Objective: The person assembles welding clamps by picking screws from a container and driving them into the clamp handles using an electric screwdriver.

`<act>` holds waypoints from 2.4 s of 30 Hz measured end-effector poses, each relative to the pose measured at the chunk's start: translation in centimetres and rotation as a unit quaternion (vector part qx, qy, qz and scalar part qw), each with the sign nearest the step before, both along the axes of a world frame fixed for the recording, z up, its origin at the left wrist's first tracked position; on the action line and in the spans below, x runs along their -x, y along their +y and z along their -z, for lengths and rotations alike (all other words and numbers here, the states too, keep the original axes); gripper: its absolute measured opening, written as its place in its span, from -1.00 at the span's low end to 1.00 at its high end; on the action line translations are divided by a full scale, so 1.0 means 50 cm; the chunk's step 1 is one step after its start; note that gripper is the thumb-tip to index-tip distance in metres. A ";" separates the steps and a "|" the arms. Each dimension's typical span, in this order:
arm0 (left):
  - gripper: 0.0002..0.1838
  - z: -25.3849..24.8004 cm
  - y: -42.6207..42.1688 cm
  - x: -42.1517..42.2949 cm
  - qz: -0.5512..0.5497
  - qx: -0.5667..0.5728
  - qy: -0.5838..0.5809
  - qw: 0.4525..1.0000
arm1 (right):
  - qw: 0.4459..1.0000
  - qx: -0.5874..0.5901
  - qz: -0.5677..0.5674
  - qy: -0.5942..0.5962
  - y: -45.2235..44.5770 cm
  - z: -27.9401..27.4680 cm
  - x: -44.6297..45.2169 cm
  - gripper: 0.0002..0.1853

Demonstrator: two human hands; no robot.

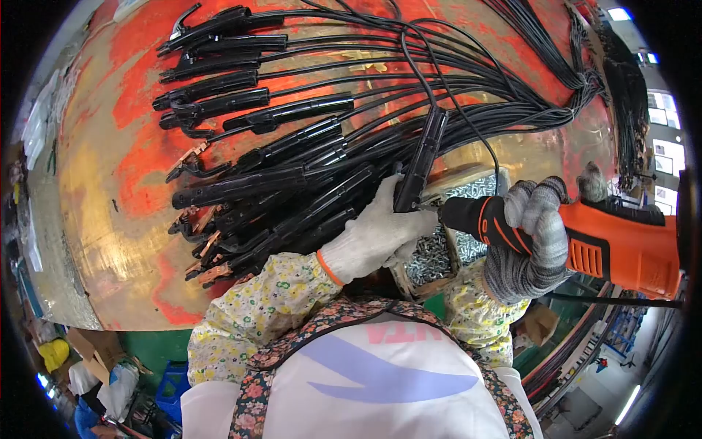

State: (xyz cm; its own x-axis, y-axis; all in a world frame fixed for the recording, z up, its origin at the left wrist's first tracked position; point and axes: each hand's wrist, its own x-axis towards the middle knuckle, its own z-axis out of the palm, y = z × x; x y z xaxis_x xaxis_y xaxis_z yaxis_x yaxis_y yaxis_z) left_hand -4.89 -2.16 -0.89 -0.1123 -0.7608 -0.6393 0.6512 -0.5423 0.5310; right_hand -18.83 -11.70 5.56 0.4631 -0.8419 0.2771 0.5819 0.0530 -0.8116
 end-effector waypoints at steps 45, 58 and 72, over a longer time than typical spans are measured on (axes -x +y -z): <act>-0.62 -0.085 0.197 -0.455 0.506 -0.048 -0.789 0.347 | 0.612 0.551 0.087 0.560 -0.041 0.064 0.174 -0.64; -0.81 -0.372 0.213 -0.292 0.254 0.187 -0.853 0.417 | 0.879 -0.319 -0.353 -0.013 0.142 0.106 -0.092 -0.30; -0.58 -0.190 0.134 -0.121 -0.077 0.163 -0.431 0.884 | 0.955 -0.250 -0.159 0.024 0.059 0.002 -0.258 -0.65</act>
State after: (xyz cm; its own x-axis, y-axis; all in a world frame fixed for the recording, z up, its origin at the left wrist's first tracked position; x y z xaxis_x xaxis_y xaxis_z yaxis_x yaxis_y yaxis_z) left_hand 1.17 4.52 8.61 0.4314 -0.8842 -0.1792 -0.0196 -0.2078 0.9780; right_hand -5.92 -8.73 5.48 0.7197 -0.6775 -0.1514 0.4342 0.6094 -0.6634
